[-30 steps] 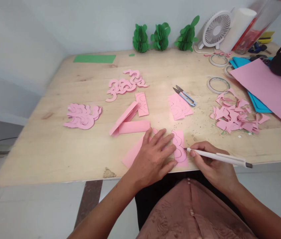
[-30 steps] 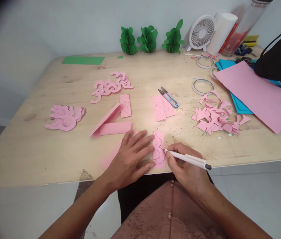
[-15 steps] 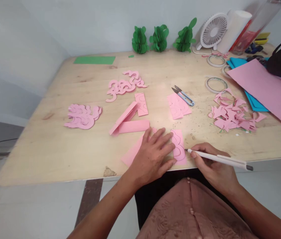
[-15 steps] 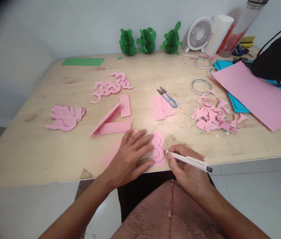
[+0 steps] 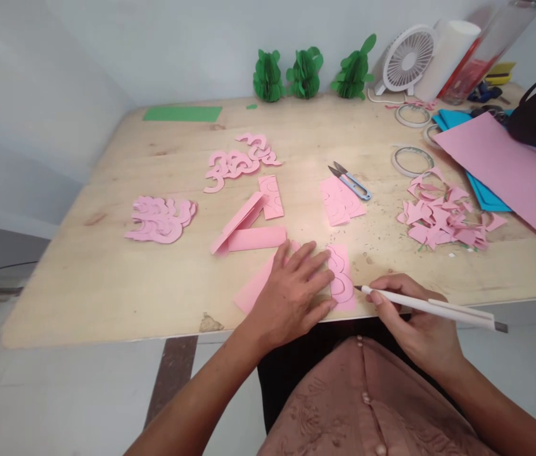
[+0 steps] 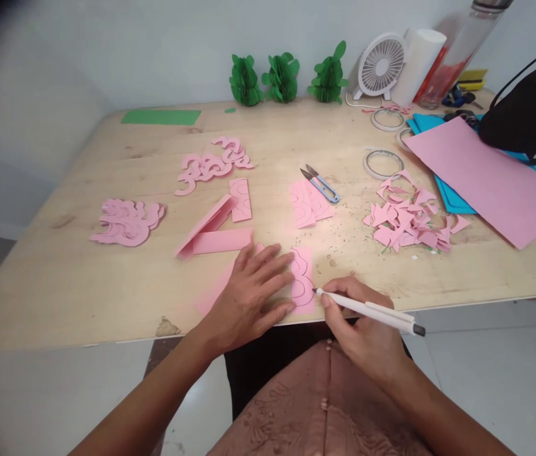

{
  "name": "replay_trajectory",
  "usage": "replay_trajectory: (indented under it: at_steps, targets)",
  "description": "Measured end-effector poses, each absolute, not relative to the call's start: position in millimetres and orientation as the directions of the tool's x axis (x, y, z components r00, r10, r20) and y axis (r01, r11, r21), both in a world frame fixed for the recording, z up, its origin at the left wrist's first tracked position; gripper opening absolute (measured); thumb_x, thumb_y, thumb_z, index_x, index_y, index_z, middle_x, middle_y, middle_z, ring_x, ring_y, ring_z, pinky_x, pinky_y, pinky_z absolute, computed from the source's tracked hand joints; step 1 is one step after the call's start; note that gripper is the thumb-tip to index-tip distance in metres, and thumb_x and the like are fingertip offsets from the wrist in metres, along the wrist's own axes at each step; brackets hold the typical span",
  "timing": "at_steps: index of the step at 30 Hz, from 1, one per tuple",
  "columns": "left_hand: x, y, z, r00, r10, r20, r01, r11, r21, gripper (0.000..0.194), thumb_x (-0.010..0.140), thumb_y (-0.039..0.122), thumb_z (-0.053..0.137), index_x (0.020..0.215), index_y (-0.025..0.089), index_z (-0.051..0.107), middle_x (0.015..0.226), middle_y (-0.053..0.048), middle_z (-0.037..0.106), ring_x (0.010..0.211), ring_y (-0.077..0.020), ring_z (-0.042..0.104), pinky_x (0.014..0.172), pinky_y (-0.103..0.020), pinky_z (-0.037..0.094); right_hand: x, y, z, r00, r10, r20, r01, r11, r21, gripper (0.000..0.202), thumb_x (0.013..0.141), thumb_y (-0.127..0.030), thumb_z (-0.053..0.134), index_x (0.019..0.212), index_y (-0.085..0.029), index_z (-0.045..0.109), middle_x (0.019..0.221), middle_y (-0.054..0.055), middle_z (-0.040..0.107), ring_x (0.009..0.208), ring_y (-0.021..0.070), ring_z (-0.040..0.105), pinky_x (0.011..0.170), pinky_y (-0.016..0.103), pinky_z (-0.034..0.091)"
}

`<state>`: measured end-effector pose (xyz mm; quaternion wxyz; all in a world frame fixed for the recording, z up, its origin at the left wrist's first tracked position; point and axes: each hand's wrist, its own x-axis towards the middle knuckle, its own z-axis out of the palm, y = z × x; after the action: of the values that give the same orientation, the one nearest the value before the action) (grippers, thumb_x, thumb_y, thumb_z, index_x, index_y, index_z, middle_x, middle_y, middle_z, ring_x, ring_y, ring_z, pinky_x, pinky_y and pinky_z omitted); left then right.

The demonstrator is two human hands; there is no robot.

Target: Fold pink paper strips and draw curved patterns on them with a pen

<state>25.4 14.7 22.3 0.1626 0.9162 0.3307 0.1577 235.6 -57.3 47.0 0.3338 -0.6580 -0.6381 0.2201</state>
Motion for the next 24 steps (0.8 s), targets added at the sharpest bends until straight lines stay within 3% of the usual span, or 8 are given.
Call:
replay_trajectory:
  at_steps: [5, 10, 16, 24]
  targets:
    - [25.2, 14.5, 21.8, 0.732, 0.657, 0.183, 0.553, -0.729, 0.403, 0.028, 0.093, 0.04, 0.053, 0.112, 0.023, 0.062, 0.144, -0.007, 0.052, 0.141, -0.0313, 0.035, 0.117, -0.058, 0.015, 230.6, -59.8, 44.7, 0.061, 0.981, 0.184, 0.7, 0.089, -0.709, 0.011, 0.091, -0.029, 0.056, 0.089, -0.024, 0.065, 0.081, 0.001, 0.071, 0.07, 0.0153, 0.066, 0.062, 0.026, 0.051]
    - [24.7, 14.4, 20.2, 0.732, 0.655, 0.187, 0.556, -0.733, 0.392, 0.028, 0.092, 0.041, 0.053, 0.112, 0.023, 0.061, 0.145, -0.005, 0.052, 0.141, -0.0306, 0.035, 0.117, -0.057, 0.015, 230.4, -57.9, 37.3, -0.111, 0.938, 0.328, 0.693, 0.31, -0.651, 0.018, 0.091, -0.016, 0.054, 0.104, -0.023, 0.064, 0.09, 0.004, 0.073, 0.081, 0.0187, 0.067, 0.073, 0.033, 0.052]
    - [24.6, 14.6, 20.4, 0.739, 0.65, 0.178, 0.55, -0.734, 0.398, 0.028, 0.092, 0.041, 0.055, 0.113, 0.023, 0.06, 0.147, -0.005, 0.05, 0.141, -0.0313, 0.034, 0.117, -0.057, 0.015, 232.5, -56.7, 27.5, -0.203, 0.881, 0.428, 0.699, 0.437, -0.566, 0.029, 0.085, -0.007, 0.056, 0.109, -0.02, 0.064, 0.091, 0.007, 0.073, 0.081, 0.0214, 0.067, 0.074, 0.037, 0.053]
    - [24.3, 14.9, 21.8, 0.739, 0.65, 0.177, 0.55, -0.733, 0.4, 0.026, 0.096, 0.035, 0.047, 0.114, 0.022, 0.06, 0.146, -0.004, 0.05, 0.142, -0.0303, 0.033, 0.118, -0.057, 0.015, 233.4, -57.6, 24.3, -0.244, 0.845, 0.476, 0.726, 0.485, -0.488, 0.034, 0.084, -0.005, 0.056, 0.114, -0.021, 0.061, 0.089, 0.006, 0.072, 0.081, 0.0216, 0.065, 0.073, 0.038, 0.053]
